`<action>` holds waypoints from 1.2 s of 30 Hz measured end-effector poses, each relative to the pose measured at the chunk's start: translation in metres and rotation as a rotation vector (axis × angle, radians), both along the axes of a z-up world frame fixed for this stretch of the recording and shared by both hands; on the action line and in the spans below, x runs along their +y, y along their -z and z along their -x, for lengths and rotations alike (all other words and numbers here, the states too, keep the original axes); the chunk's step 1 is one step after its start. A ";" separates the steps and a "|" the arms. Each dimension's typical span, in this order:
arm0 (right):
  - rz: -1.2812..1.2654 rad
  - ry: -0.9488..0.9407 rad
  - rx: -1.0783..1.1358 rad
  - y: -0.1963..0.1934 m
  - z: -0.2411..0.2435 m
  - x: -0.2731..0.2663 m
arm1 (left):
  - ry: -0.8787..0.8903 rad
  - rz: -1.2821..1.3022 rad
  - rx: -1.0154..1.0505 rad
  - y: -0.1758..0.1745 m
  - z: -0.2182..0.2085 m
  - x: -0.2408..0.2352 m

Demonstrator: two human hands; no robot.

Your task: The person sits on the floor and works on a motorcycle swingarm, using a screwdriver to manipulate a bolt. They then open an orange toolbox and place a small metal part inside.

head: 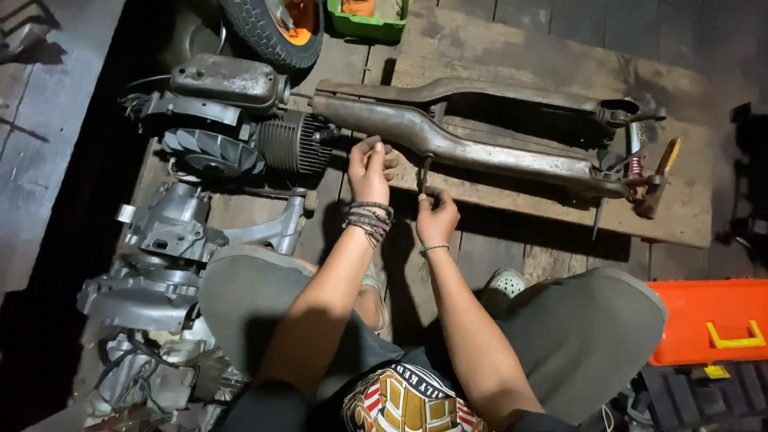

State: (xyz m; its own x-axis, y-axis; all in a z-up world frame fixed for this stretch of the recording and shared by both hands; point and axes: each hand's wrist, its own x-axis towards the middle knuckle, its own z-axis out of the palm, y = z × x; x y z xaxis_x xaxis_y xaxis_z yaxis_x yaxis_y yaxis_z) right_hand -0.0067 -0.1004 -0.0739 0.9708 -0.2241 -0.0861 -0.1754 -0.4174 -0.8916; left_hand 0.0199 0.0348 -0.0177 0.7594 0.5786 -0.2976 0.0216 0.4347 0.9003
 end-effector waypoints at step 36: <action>-0.956 0.254 0.276 -0.010 -0.006 0.039 | 0.156 -0.223 0.246 0.063 0.014 0.001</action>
